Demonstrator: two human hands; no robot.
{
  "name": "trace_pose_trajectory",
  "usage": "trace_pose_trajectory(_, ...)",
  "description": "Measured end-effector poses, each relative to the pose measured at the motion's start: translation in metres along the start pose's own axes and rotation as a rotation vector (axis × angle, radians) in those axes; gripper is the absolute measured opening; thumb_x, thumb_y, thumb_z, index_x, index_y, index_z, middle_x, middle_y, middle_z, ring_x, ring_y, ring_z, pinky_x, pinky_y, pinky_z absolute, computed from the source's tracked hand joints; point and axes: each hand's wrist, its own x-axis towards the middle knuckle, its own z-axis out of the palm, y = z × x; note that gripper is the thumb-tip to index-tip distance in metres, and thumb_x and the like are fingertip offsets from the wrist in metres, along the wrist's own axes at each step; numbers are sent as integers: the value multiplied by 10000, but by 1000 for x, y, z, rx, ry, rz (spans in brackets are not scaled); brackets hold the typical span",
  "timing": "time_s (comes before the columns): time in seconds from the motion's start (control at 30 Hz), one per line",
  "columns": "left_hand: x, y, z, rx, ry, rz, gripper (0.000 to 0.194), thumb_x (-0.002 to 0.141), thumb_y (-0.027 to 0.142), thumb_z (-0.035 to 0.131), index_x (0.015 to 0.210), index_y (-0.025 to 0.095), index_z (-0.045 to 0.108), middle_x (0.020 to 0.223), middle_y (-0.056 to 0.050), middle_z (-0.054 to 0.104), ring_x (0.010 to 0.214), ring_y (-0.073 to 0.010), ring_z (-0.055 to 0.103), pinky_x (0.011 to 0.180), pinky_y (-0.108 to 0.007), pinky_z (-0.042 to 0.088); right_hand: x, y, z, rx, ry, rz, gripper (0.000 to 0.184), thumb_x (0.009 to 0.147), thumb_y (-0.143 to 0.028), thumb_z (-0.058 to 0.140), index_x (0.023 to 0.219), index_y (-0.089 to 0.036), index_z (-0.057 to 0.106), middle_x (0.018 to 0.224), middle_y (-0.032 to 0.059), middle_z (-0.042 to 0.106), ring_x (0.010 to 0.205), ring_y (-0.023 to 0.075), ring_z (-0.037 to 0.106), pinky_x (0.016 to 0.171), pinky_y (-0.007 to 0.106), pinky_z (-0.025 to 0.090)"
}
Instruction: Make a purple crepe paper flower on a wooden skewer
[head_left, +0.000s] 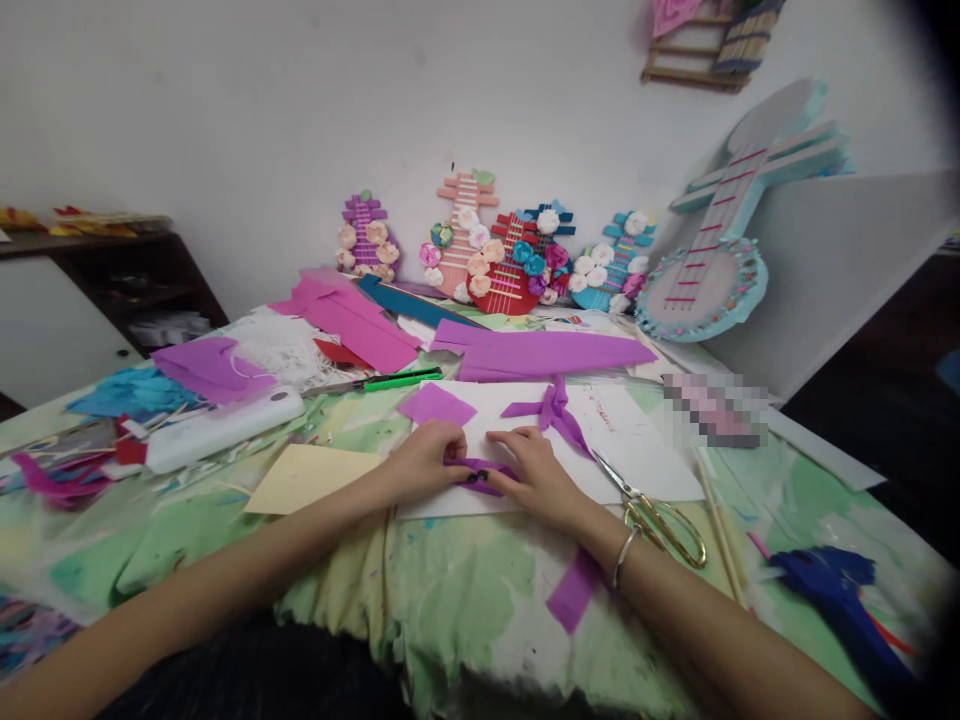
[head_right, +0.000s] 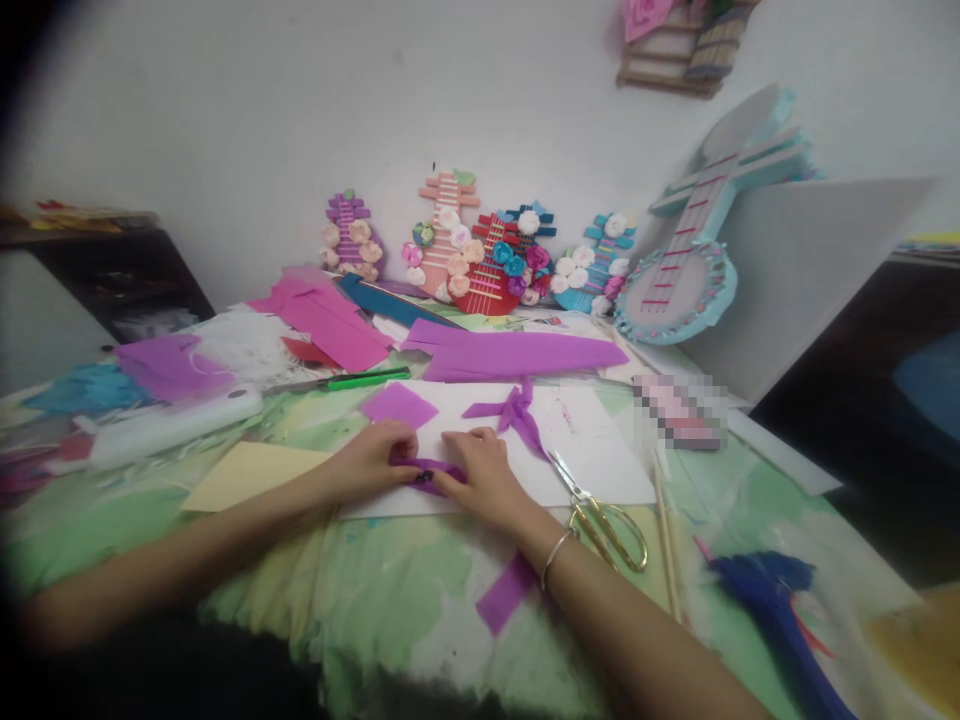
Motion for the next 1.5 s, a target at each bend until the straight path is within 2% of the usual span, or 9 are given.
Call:
trace_pose_trajectory(0.17, 1, 14, -5, -495, 50, -121, 205, 661, 265, 670, 649, 145, 504, 608, 22, 552, 577, -112, 529, 542, -227, 394, 2, 0, -2, 337, 34, 105, 243, 754, -200, 616, 995, -168, 621, 929, 44, 662, 834, 165, 591, 768, 300, 454)
trace_pose_trajectory(0.3, -1, 21, -6, -711, 57, -171, 231, 641, 237, 698, 678, 140, 491, 596, 14, 589, 567, -125, 593, 532, -224, 442, 3, 1, -4, 579, 26, 181, 200, 736, -139, 571, 922, -158, 643, 884, 34, 671, 797, 153, 610, 720, 265, 472)
trace_pose_trajectory(0.47, -4, 19, -1, -773, 63, -166, 277, 652, 206, 706, 896, 126, 600, 772, -46, 687, 698, -156, 655, 644, -252, 513, 2, -1, -5, 751, -87, 260, 260, 665, -206, 690, 918, -164, 648, 804, 19, 673, 711, 157, 629, 635, 246, 484)
trace_pose_trajectory(0.57, -6, 18, 0, -764, 43, -162, 177, 671, 207, 702, 820, 119, 667, 806, -54, 700, 746, -151, 655, 695, -232, 512, 3, -4, -3, 888, -100, 310, 179, 706, -260, 672, 838, -147, 631, 720, 17, 662, 643, 147, 639, 604, 245, 491)
trace_pose_trajectory(0.73, -8, 16, -3, -832, 8, -285, 144, 710, 213, 678, 804, 105, 667, 630, -35, 673, 527, -107, 612, 494, -181, 464, 3, -4, -2, 970, -79, 365, 181, 700, -284, 690, 784, -141, 615, 656, 13, 659, 561, 117, 627, 547, 212, 475)
trace_pose_trajectory(0.93, -11, 18, -4, -958, -119, -317, 237, 736, 262, 677, 898, 95, 633, 556, -39, 655, 468, -119, 607, 447, -184, 456, 1, -4, -5, 928, -78, 350, 191, 721, -295, 678, 821, -142, 623, 544, -14, 614, 409, 91, 554, 423, 187, 413)
trace_pose_trajectory(1.13, -12, 14, 0, -1108, -110, -281, 240, 724, 206, 676, 932, 88, 659, 564, -49, 662, 492, -116, 616, 463, -168, 432, 0, 3, -5, 983, -58, 300, 153, 748, -226, 659, 886, -158, 661, 531, -4, 627, 475, 95, 566, 516, 207, 433)
trace_pose_trajectory(1.27, -12, 10, 2, -1268, -113, -290, 252, 684, 164, 690, 927, 98, 685, 647, -74, 688, 534, -126, 627, 519, -199, 452, 0, 8, -5, 1147, -40, 291, 179, 740, -166, 641, 912, -170, 690, 591, 5, 640, 532, 101, 572, 567, 230, 433)
trace_pose_trajectory(1.5, -13, 13, 4, -1481, -90, -289, 127, 675, 108, 682, 795, 89, 718, 658, -77, 679, 601, -120, 612, 600, -222, 456, 2, 2, -6, 1464, -71, 360, 147, 687, -89, 587, 778, -146, 688, 552, 3, 587, 537, 93, 530, 567, 228, 406)
